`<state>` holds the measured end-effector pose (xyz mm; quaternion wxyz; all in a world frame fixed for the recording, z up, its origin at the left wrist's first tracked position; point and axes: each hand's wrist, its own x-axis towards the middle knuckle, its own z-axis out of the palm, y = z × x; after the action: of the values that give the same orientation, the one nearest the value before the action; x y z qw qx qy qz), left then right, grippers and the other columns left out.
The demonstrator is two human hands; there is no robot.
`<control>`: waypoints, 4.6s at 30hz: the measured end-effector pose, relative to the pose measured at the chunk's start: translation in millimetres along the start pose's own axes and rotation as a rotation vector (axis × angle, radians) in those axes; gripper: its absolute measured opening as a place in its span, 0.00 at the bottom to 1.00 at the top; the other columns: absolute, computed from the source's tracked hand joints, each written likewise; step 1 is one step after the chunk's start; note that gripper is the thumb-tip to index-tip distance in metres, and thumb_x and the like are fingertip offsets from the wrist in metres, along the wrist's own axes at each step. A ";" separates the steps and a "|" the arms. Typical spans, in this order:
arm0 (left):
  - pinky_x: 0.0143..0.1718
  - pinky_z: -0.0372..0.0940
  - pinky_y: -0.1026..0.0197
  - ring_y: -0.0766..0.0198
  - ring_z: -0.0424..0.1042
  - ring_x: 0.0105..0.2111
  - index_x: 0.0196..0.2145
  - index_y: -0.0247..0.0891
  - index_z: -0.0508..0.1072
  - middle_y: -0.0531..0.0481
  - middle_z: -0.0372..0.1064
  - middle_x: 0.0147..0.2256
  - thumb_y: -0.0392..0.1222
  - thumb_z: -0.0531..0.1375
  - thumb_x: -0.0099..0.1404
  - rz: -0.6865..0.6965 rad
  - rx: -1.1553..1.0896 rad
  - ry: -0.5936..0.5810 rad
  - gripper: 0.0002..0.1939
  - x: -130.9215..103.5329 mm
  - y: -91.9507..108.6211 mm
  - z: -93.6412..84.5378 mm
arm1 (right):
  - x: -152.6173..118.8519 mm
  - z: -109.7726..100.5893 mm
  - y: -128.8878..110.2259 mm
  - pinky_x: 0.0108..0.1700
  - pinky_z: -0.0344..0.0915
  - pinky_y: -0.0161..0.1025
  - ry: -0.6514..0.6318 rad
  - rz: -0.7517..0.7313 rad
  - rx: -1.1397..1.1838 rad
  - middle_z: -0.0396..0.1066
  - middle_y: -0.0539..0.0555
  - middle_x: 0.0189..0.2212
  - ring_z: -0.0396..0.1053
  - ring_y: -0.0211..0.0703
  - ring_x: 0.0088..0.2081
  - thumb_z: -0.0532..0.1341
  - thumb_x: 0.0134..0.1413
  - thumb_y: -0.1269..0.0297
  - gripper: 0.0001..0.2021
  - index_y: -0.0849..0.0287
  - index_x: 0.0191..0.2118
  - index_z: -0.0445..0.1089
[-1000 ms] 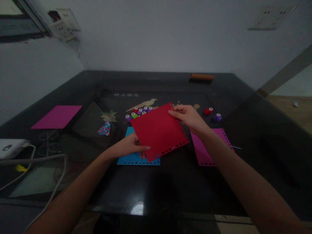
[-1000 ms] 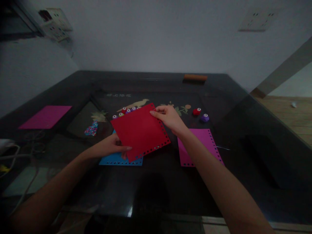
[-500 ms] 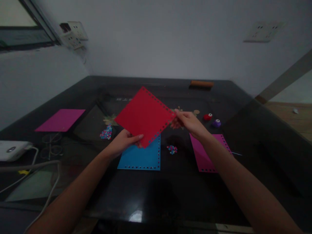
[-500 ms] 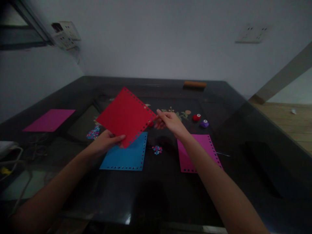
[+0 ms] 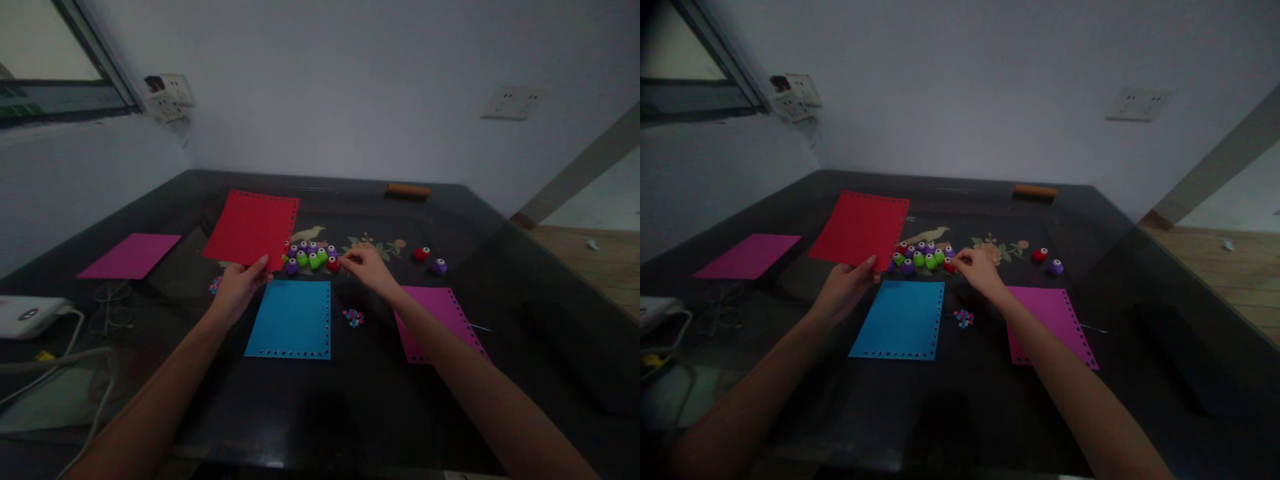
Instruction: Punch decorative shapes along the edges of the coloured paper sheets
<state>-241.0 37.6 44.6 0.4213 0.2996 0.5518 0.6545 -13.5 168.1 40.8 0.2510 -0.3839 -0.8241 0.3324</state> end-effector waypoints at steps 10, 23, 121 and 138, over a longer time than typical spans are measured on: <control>0.25 0.63 0.65 0.68 0.67 0.20 0.28 0.33 0.70 0.53 0.70 0.22 0.47 0.68 0.48 0.031 0.063 -0.010 0.16 -4.1 -1.7 4.2 | 26.0 45.3 -26.0 0.42 0.61 0.46 0.125 -0.202 -0.606 0.67 0.62 0.42 0.62 0.54 0.45 0.62 0.52 0.60 0.13 0.61 0.41 0.72; 0.24 0.64 0.65 0.66 0.68 0.20 0.26 0.32 0.72 0.50 0.70 0.21 0.45 0.67 0.49 0.076 0.086 -0.009 0.13 -0.7 -6.1 2.1 | 25.9 62.1 -32.3 0.45 0.59 0.49 0.084 -0.192 -0.779 0.64 0.67 0.48 0.59 0.58 0.50 0.62 0.51 0.60 0.17 0.68 0.43 0.71; 0.34 0.70 0.55 0.54 0.76 0.27 0.23 0.40 0.75 0.48 0.76 0.24 0.46 0.64 0.51 -0.142 0.387 -0.223 0.07 -59.3 -34.5 96.0 | -125.3 6.7 -10.7 0.33 0.69 0.37 0.009 0.576 1.161 0.72 0.50 0.31 0.72 0.37 0.28 0.70 0.37 0.65 0.17 0.59 0.37 0.70; 0.35 0.72 0.55 0.54 0.77 0.31 0.31 0.38 0.75 0.48 0.78 0.33 0.44 0.62 0.50 -0.033 0.491 -0.221 0.11 -66.0 -29.4 103.8 | -124.1 7.4 -13.5 0.29 0.65 0.33 -0.046 0.577 1.086 0.72 0.48 0.27 0.68 0.34 0.26 0.71 0.35 0.65 0.17 0.60 0.35 0.70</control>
<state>-114.9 29.2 42.7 0.4044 0.4535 0.6492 0.4575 47.2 59.8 26.2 0.2927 -0.4013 -0.4052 0.7675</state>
